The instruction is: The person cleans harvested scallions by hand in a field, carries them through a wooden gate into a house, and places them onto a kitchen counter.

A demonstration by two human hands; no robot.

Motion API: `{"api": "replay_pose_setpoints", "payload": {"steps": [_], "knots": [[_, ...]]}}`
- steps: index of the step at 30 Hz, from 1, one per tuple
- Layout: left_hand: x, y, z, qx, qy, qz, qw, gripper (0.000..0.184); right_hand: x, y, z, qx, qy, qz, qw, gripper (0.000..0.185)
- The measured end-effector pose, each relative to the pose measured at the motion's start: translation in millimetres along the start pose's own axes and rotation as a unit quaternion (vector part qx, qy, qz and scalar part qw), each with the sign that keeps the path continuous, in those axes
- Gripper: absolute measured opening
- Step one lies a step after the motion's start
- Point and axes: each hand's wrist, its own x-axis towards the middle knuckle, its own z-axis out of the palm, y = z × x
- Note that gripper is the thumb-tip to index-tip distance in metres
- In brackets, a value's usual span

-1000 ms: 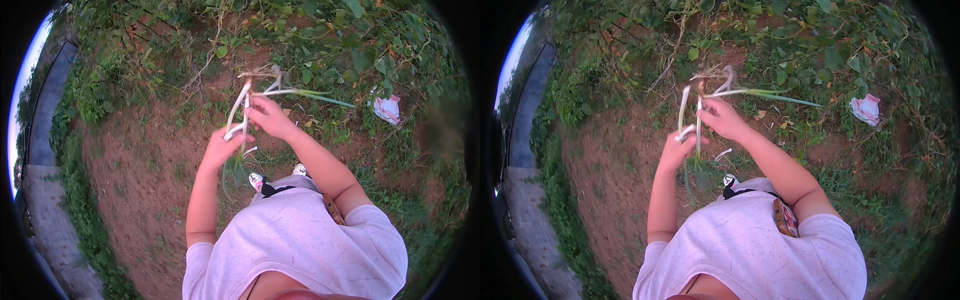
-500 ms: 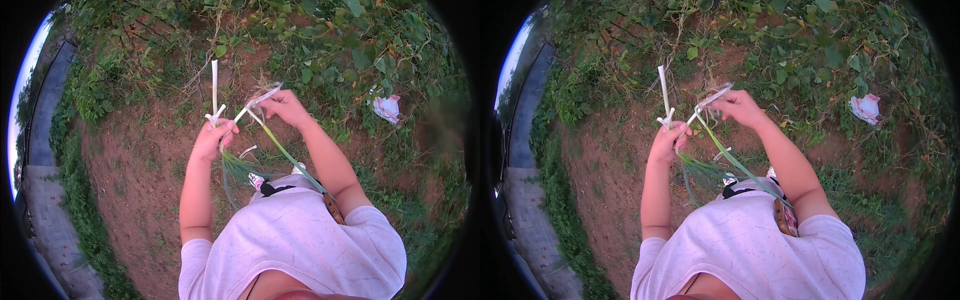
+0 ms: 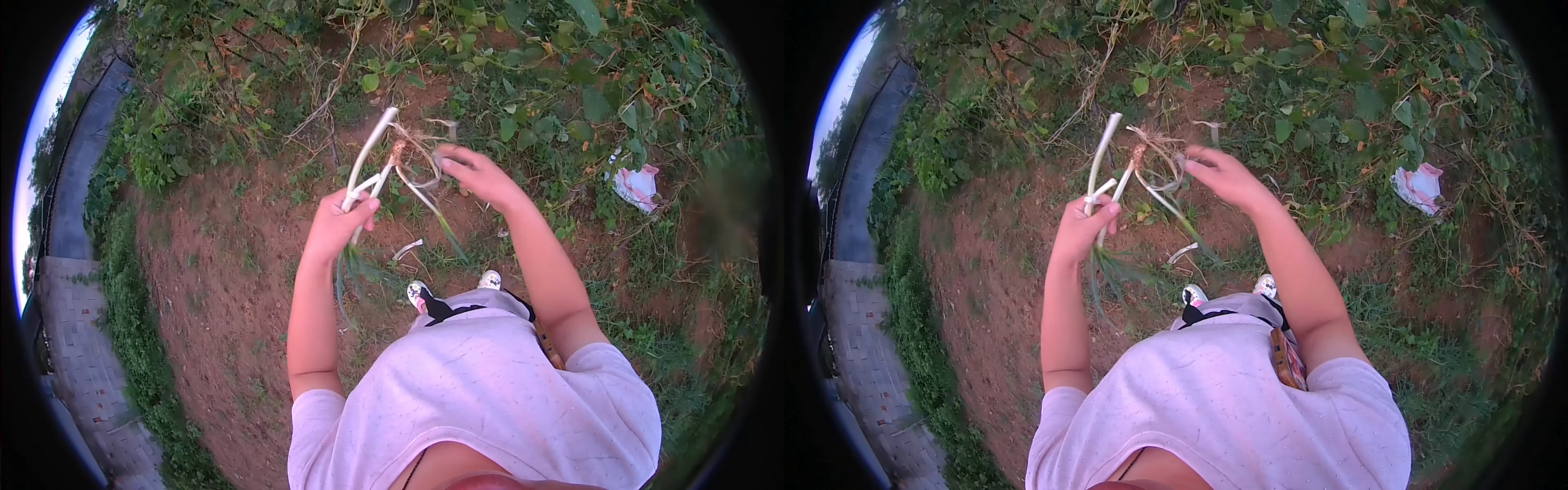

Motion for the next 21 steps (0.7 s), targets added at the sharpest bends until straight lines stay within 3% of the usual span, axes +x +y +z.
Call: {"api": "replay_pose_setpoints", "payload": {"steps": [1,3,4,7,10,12,14,16,18,21], "knots": [[1,0,2,-0.004,-0.010,0.003,1.000,0.013,-1,-10,5,0.002,0.001,-0.001,1.000,0.048],[1,-2,6,0.008,-0.011,0.012,1.000,0.012,-4,-20,14,0.107,-0.092,0.005,0.990,0.034],[2,-3,8,0.017,-0.011,0.023,1.000,0.012,-4,-22,20,0.107,-0.090,0.005,0.990,0.034],[-4,5,19,0.019,-0.018,0.024,0.999,0.012,0,-19,37,0.107,-0.021,-0.112,0.988,0.022],[-6,5,27,0.021,-0.023,0.019,0.999,0.013,0,-22,44,0.144,0.006,-0.104,0.984,0.021],[-7,5,30,0.042,-0.039,0.019,0.998,0.012,-3,-26,46,0.099,0.021,-0.093,0.991,0.015],[-6,1,32,0.046,-0.035,0.024,0.998,0.011,-1,-20,49,-0.218,0.137,-0.186,0.948,0.009],[-6,-3,34,0.049,-0.037,0.030,0.998,0.011,-2,-16,54,-0.237,0.161,-0.213,0.934,0.009],[-5,-9,34,0.067,-0.035,0.034,0.997,0.010,-4,-15,55,-0.368,0.185,-0.184,0.893,0.013],[-6,-10,32,0.077,-0.017,0.029,0.996,0.008,4,2,49,-0.402,0.194,-0.207,0.871,0.016]]}}
